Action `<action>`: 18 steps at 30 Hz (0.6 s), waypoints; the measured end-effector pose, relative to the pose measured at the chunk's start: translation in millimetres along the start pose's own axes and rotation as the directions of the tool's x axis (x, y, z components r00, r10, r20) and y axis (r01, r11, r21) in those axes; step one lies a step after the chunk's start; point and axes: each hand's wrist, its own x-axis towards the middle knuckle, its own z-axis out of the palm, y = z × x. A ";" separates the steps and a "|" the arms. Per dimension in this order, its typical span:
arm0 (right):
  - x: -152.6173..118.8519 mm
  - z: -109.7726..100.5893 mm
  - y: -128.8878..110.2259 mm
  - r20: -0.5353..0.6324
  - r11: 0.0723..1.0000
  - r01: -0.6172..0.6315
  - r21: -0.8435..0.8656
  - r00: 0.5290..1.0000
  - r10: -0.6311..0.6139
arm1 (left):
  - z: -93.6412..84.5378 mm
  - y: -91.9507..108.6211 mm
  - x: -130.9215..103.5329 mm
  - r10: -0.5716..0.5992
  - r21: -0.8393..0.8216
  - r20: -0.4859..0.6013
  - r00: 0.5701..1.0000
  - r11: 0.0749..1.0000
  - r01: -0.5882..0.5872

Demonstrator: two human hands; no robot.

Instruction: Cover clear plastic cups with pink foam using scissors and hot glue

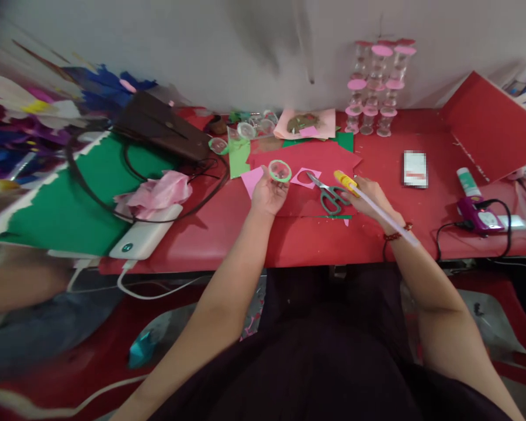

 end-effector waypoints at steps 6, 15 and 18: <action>4.2 -42.8 27.4 0.091 0.773 -0.079 -0.630 0.980 0.174 | 3.7 1.4 -2.3 -0.032 -0.034 0.006 0.999 0.999 0.032; 34.9 -57.7 54.0 0.296 0.658 0.168 -0.734 0.951 0.087 | 3.9 0.7 -7.0 -0.043 -0.051 0.054 0.998 0.998 0.046; 38.6 -56.9 50.1 0.323 0.608 0.189 -0.771 0.939 0.119 | 2.1 0.6 -7.6 -0.035 -0.044 0.109 0.993 0.998 0.040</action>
